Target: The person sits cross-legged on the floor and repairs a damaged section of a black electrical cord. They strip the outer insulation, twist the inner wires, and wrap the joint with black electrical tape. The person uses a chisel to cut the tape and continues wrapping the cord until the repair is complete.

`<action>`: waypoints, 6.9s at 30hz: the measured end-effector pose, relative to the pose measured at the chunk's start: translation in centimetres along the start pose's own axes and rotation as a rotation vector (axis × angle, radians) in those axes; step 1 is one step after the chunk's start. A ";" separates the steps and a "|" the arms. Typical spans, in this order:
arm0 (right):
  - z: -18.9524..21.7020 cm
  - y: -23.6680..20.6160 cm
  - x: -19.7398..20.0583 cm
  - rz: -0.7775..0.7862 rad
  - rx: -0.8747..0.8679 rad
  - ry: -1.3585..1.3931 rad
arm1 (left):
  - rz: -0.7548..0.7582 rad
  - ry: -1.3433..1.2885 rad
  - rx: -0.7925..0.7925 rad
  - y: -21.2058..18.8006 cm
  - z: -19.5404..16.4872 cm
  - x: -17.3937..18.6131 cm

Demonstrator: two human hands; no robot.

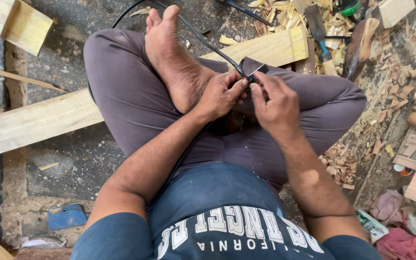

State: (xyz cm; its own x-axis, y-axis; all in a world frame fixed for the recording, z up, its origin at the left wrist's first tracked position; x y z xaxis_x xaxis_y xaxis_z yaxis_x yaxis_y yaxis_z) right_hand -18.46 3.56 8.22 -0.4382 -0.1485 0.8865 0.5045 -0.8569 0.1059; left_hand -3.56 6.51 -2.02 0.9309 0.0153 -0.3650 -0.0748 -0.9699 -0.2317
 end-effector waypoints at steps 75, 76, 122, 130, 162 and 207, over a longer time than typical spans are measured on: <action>-2.3 -0.9 -3.1 -0.132 -0.093 0.459 | -0.135 0.140 -0.010 -1.4 -1.8 -0.1; -2.3 -0.9 -2.9 -0.126 -0.084 0.463 | -0.139 0.135 0.025 -1.4 -2.0 -0.1; -0.3 -1.4 -5.3 -0.119 -0.148 0.323 | -0.336 -0.114 0.196 -4.8 -1.0 -0.4; -0.5 -2.8 -5.4 -0.029 -0.086 0.616 | -0.425 -0.306 0.329 -3.8 1.4 0.9; -22.4 11.9 -2.1 0.198 -1.002 0.572 | -0.393 0.701 -0.021 18.3 1.6 -6.5; -26.3 13.9 -4.8 0.667 -0.675 -0.316 | -0.300 0.968 0.430 19.6 7.0 -4.3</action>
State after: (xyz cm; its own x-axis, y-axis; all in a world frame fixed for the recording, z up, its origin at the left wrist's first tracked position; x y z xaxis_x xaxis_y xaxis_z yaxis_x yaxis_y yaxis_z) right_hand -28.90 -20.58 -6.44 0.0480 -0.6471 0.7609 0.0039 -0.7616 -0.6480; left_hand -11.52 -10.89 -11.27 0.8044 -0.1436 0.5764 0.2576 -0.7900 -0.5564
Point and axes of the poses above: each hand's wrist, its own y-axis towards the middle knuckle, its own x-axis out of the back of the hand, z = x × y, the point moved 2 cm from there along y, towards the middle knuckle, and after that the axes turned 7 degrees about -y, right-handed, at the moved point
